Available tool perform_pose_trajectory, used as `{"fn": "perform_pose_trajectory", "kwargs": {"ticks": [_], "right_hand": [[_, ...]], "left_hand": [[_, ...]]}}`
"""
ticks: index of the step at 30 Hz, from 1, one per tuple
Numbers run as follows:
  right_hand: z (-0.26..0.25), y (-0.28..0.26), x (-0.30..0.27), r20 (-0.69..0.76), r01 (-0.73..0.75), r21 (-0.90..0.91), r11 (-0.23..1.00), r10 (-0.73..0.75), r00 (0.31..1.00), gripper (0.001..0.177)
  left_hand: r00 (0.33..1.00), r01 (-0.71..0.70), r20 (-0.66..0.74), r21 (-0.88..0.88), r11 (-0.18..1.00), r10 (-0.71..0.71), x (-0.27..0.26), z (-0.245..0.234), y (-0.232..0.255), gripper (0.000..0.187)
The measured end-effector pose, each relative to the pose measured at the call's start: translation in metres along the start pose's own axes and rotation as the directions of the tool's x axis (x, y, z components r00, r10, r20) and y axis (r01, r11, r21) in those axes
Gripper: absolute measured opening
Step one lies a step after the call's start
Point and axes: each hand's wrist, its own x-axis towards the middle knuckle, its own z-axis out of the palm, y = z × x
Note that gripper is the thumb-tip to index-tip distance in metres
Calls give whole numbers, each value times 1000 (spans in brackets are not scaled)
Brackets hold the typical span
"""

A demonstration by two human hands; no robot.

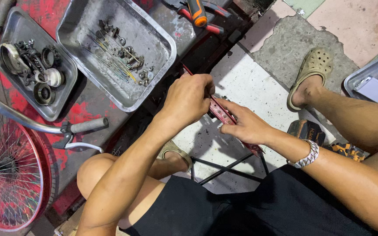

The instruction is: The person replaces spokes on a bicycle wheel by hand and using a screwdriver. They pick up spoke nipples from a metal tray and insert them into the rim holes while holding the wheel on their lap.

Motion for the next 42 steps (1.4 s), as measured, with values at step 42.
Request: {"fn": "perform_pose_trajectory", "kwargs": {"ticks": [42], "right_hand": [[-27,-53,-16,-278,376,-589,715,-617,736,23]], "left_hand": [[976,92,-149,-377,922,-158,-15,32,3,20]]}}
